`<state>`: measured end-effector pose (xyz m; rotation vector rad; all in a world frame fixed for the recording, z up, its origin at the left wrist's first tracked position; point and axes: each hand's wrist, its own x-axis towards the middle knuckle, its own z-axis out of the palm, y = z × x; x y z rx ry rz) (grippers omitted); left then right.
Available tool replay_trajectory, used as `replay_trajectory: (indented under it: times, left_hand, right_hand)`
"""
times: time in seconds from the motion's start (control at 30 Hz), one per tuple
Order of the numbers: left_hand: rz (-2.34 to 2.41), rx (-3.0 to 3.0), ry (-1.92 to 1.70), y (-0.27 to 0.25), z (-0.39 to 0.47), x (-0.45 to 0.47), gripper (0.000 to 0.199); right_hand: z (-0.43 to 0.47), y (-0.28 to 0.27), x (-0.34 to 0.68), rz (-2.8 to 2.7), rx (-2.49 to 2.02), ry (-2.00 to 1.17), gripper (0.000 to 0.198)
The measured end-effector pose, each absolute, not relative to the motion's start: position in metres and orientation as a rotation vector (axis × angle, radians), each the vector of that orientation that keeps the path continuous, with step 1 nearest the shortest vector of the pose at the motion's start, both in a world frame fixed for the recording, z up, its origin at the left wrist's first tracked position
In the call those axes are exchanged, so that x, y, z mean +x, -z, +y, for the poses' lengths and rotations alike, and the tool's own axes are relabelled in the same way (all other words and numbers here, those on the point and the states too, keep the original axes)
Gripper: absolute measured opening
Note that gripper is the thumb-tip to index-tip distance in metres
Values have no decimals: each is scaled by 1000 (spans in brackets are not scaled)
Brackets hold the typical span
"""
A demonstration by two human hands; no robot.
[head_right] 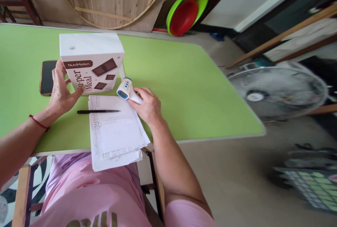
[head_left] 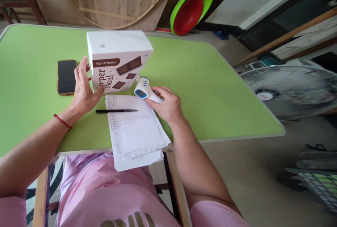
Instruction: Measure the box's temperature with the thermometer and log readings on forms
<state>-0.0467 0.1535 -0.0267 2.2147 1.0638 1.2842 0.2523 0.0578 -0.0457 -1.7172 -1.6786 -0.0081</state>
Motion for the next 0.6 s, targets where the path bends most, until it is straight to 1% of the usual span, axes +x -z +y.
replay_trajectory:
  times: [0.07,0.17,0.23,0.3,0.43,0.53,0.6]
  left_hand:
    - [1085,2204,-1281,22,150,-46,96]
    - [1127,2203,-1286,14,146,-46,97]
    - [1166,2210,-1304,10,143,-46,96]
    - [1207,2215,-1332,7,141,-46,94]
    - [1241,2206,-1382,5,139,-47,88]
    - [1214,2190,-1403,6,139,-47,80]
    - [1199,2168,-1435,8,140,-47,70]
  right_hand:
    - [57,44,250,-1722,-1719,-6,28]
    - [52,37,244,-1711,-1690,116,26]
    - [49,33,238,-1752,-1617,202,22]
    - [46,32,228,-1911,-1494,182,19]
    - [47,41,208,-2219,-1239,58,15]
    - [49,48,201,-2284,-1158,112,16]
    - [49,49,203,-2266,-1129,164,20]
